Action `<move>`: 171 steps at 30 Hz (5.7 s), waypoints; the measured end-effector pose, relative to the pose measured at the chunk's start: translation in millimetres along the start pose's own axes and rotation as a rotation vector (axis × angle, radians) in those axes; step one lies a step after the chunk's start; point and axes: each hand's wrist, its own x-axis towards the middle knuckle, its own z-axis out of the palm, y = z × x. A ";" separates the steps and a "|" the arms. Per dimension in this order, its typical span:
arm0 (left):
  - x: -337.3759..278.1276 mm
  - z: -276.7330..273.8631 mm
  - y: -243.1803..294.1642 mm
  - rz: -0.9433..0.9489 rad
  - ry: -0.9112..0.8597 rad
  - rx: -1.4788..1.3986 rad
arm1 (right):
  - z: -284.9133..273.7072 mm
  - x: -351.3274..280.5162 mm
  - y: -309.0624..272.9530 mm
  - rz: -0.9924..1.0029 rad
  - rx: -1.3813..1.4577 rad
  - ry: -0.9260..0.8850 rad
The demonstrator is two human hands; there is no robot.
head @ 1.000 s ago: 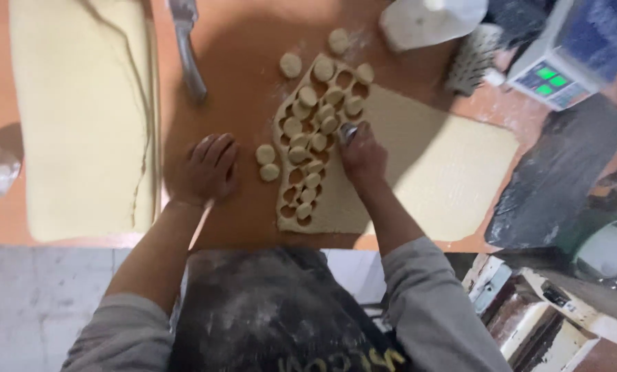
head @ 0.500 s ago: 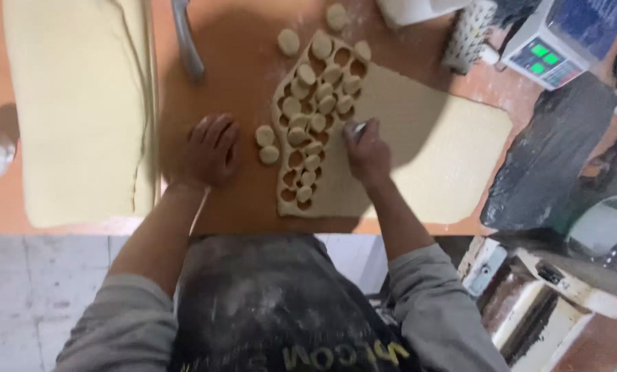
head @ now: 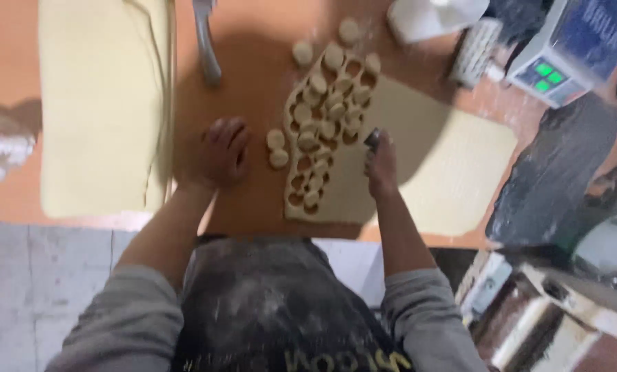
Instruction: Cutting out small circles of dough from a flat sheet using a metal cutter.
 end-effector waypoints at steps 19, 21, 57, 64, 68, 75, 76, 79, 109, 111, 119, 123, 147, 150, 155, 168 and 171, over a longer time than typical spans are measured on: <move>4.5 -5.5 -1.3 -0.057 -0.049 -0.046 | -9.8 11.6 77.2 -0.148 -0.298 0.066; -8.2 -5.2 7.9 -0.011 -0.092 -0.099 | -16.5 -27.8 107.7 -0.157 -0.333 0.137; 3.5 -13.7 -5.2 0.058 -0.057 -0.015 | 19.8 -68.4 108.7 -0.342 -0.219 0.201; 6.8 1.2 -5.5 0.058 -0.017 0.009 | 65.8 -101.6 122.9 -0.158 -1.001 0.245; 0.1 -8.0 2.6 0.067 -0.024 0.025 | 82.0 -96.1 151.3 -0.423 -1.232 0.407; 9.5 -11.1 -0.6 0.032 -0.067 -0.031 | 21.9 -40.9 206.9 -0.683 -0.865 0.164; 4.8 -14.2 0.6 0.040 -0.090 -0.010 | 25.0 -74.9 203.9 -0.624 -0.911 0.218; -15.9 -4.0 2.0 0.070 -0.077 -0.038 | 45.0 -167.6 153.2 -0.359 -0.922 0.277; 92.8 -27.1 7.6 -0.058 -0.125 -0.010 | -41.6 68.1 -78.2 -0.350 -0.732 0.252; 92.7 -31.1 15.9 -0.084 -0.145 0.014 | -41.3 79.3 -82.3 -0.397 -0.809 0.239; 95.5 -34.0 11.8 -0.064 -0.147 -0.018 | -29.0 112.1 -63.3 -0.327 -1.164 0.185; 90.1 -14.8 0.3 -0.052 -0.147 0.042 | -59.5 110.3 -87.8 -0.377 -1.126 0.136; 76.3 -23.3 8.9 -0.079 -0.219 0.030 | -58.0 47.2 -28.9 -0.099 -0.031 0.089; 83.9 -16.5 2.4 -0.046 -0.093 0.022 | -35.6 33.3 -63.5 -0.057 -0.672 0.063; 73.2 -16.7 3.3 -0.103 -0.175 0.029 | -16.0 36.4 -38.4 -0.190 -1.000 0.027; 69.7 7.3 -9.4 -0.075 -0.109 0.103 | -20.0 8.5 -47.6 0.044 -0.836 0.002; 58.3 -4.3 -3.4 -0.090 -0.183 0.077 | -5.7 13.2 -6.6 -0.129 -1.086 -0.003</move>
